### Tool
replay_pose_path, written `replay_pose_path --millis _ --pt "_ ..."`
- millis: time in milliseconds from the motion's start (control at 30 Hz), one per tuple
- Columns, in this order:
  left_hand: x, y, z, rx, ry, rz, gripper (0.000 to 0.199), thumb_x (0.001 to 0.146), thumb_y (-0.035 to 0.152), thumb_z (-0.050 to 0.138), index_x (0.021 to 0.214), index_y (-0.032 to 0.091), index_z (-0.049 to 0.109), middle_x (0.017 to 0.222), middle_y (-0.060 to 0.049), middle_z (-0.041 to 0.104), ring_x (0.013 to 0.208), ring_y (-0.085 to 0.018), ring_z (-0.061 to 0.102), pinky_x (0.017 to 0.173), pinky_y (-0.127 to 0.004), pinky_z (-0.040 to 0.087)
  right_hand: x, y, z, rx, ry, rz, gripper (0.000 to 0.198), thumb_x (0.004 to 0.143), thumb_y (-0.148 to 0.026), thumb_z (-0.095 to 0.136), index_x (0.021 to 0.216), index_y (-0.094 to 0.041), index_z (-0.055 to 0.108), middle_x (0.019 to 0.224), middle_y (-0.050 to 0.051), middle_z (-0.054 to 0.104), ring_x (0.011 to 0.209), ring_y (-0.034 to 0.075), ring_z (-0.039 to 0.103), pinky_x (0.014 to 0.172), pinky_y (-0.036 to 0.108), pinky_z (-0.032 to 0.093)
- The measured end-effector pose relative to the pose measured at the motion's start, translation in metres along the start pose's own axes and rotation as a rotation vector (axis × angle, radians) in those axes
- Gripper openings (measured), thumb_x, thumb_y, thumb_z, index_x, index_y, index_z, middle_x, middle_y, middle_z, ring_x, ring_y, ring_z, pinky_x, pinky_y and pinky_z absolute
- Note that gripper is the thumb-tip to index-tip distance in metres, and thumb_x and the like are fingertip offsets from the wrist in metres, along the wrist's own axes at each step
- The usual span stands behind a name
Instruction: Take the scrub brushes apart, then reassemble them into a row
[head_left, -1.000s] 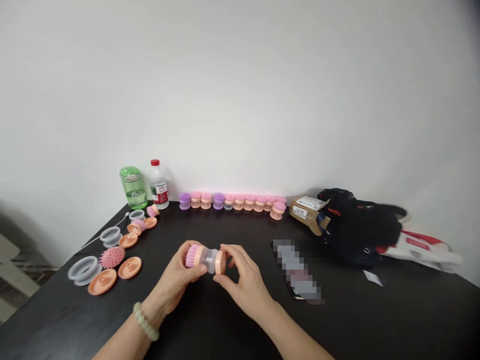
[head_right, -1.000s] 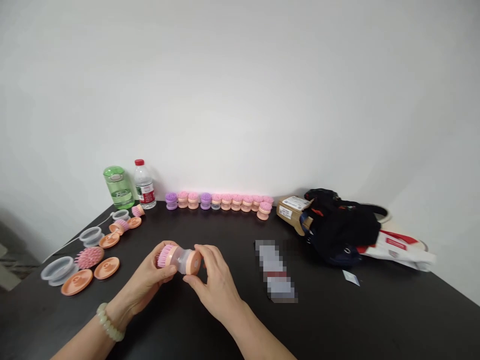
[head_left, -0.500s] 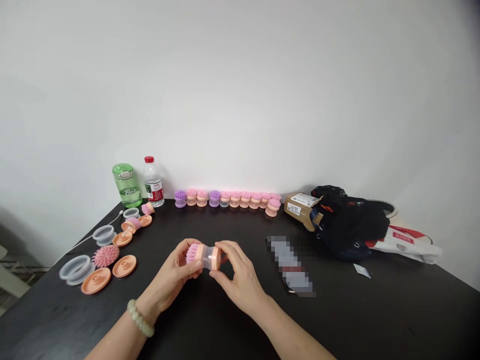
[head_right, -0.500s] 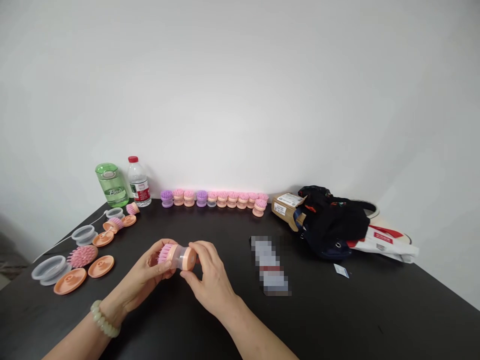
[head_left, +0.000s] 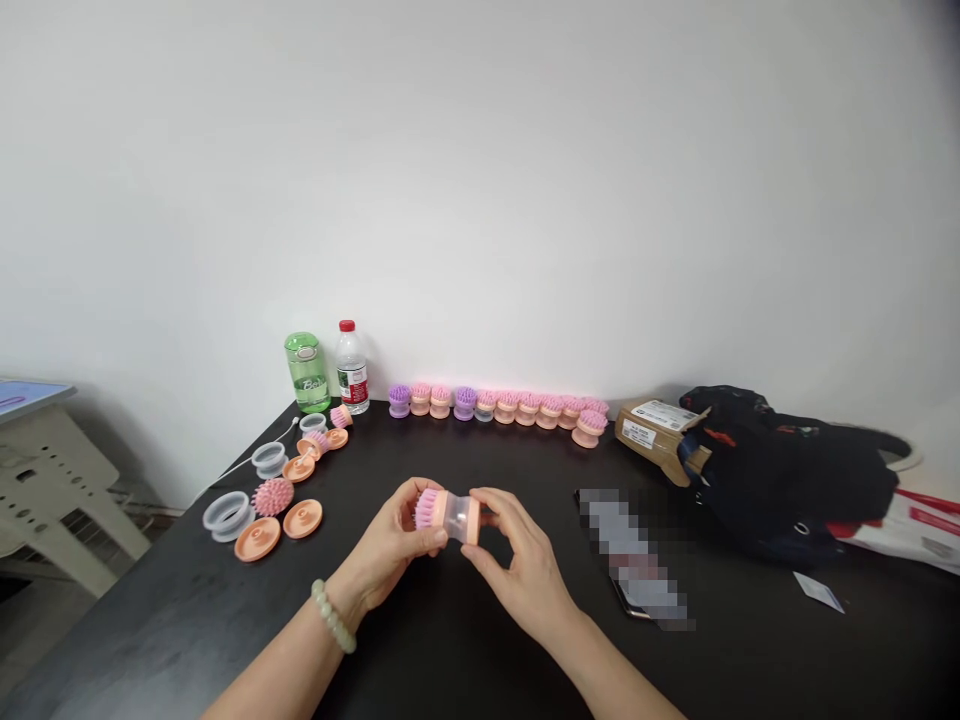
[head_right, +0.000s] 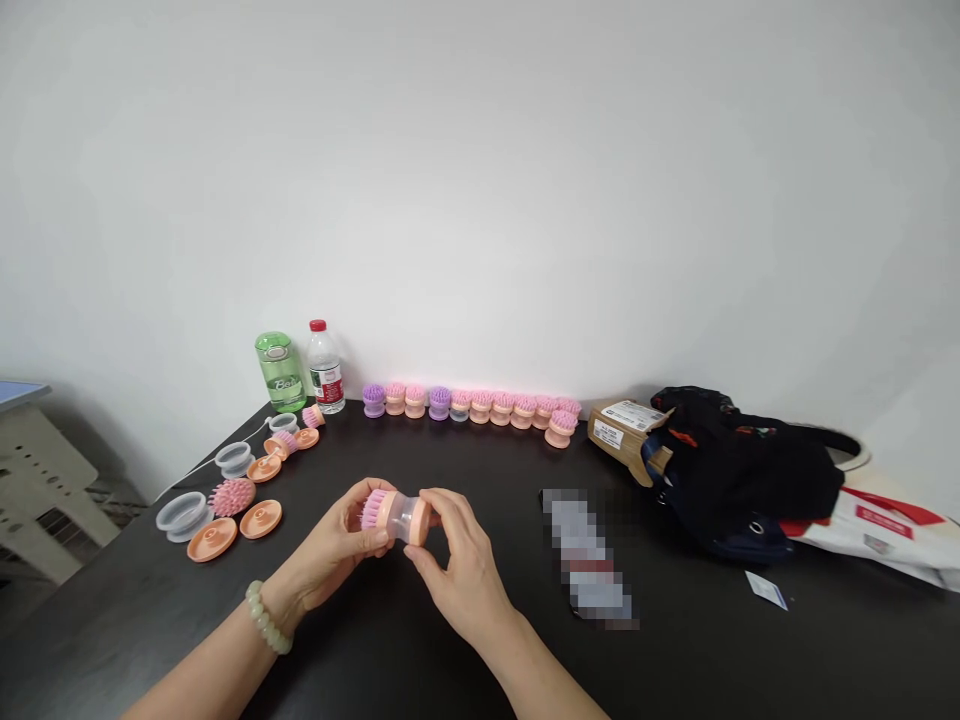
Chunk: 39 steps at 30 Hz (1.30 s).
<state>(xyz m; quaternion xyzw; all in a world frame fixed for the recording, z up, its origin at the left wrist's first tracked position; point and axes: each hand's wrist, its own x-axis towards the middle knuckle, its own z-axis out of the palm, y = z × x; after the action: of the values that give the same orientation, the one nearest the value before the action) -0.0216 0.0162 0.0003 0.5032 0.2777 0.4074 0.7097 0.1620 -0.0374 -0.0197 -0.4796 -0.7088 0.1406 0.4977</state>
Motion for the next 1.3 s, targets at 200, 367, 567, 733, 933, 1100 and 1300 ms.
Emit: replay_pose_path --millis 200,367,567,733,933,1100,1300 --pt "-0.0016 0.0016 0.0005 0.004 -0.015 -0.001 0.049 0.062 0.032 0.090 0.099 0.020 0.060 0.082 0.002 0.060 0.066 -0.009 0.053 0.058 -0.021 0.043 0.0000 0.0012 0.0016 0.021 0.021 -0.005 0.038 0.087 -0.021 0.062 0.124 -0.025 0.054 0.120 0.010 0.061 0.091 0.021 0.069 0.082 0.038 0.060" --pt "-0.0017 0.0026 0.0006 0.019 -0.016 0.008 0.050 0.062 0.034 0.089 0.099 0.019 0.059 0.083 0.002 0.060 0.067 -0.010 0.053 0.059 -0.022 0.043 -0.0002 0.0037 0.0028 0.045 0.018 -0.022 0.040 0.087 -0.021 0.063 0.126 -0.025 0.053 0.121 0.009 0.061 0.094 0.021 0.069 0.081 0.036 0.061" --pt "-0.0015 0.0023 0.0002 0.024 -0.022 0.013 0.053 0.059 0.031 0.090 0.100 0.019 0.058 0.085 0.001 0.059 0.073 -0.012 0.051 0.059 -0.022 0.041 -0.0009 0.0050 0.0039 0.070 -0.006 -0.021 0.042 0.087 -0.020 0.062 0.128 -0.025 0.052 0.123 0.010 0.060 0.103 0.023 0.067 0.085 0.037 0.061" --pt "-0.0012 0.0019 -0.0009 0.037 -0.020 0.023 0.054 0.059 0.029 0.090 0.101 0.020 0.058 0.086 0.000 0.059 0.075 -0.012 0.051 0.061 -0.022 0.039 -0.0013 0.0053 0.0039 0.057 -0.016 -0.007 0.042 0.087 -0.020 0.062 0.127 -0.026 0.052 0.122 0.009 0.060 0.096 0.022 0.069 0.082 0.037 0.061" --pt "-0.0007 0.0000 -0.0020 0.032 -0.022 0.019 0.054 0.060 0.026 0.090 0.103 0.020 0.057 0.087 0.001 0.059 0.076 -0.012 0.051 0.062 -0.022 0.039 -0.0010 0.0062 0.0035 0.051 -0.035 0.023 0.042 0.087 -0.020 0.061 0.127 -0.025 0.051 0.122 0.008 0.061 0.092 0.021 0.070 0.082 0.037 0.060" --pt "-0.0008 0.0010 -0.0007 0.022 -0.005 0.022 0.058 0.061 0.028 0.089 0.109 0.022 0.057 0.089 0.001 0.059 0.075 -0.012 0.052 0.061 -0.023 0.041 -0.0018 0.0071 0.0041 0.072 -0.037 0.049 0.043 0.086 -0.020 0.061 0.128 -0.026 0.050 0.123 0.008 0.063 0.096 0.020 0.070 0.086 0.036 0.060" --pt "-0.0017 0.0009 -0.0020 0.026 0.009 -0.001 0.056 0.064 0.033 0.088 0.108 0.021 0.056 0.085 0.002 0.059 0.067 -0.010 0.055 0.060 -0.023 0.041 -0.0017 0.0089 0.0027 0.045 0.008 0.051 0.042 0.085 -0.023 0.064 0.126 -0.024 0.053 0.119 0.008 0.068 0.088 0.020 0.072 0.082 0.035 0.060"
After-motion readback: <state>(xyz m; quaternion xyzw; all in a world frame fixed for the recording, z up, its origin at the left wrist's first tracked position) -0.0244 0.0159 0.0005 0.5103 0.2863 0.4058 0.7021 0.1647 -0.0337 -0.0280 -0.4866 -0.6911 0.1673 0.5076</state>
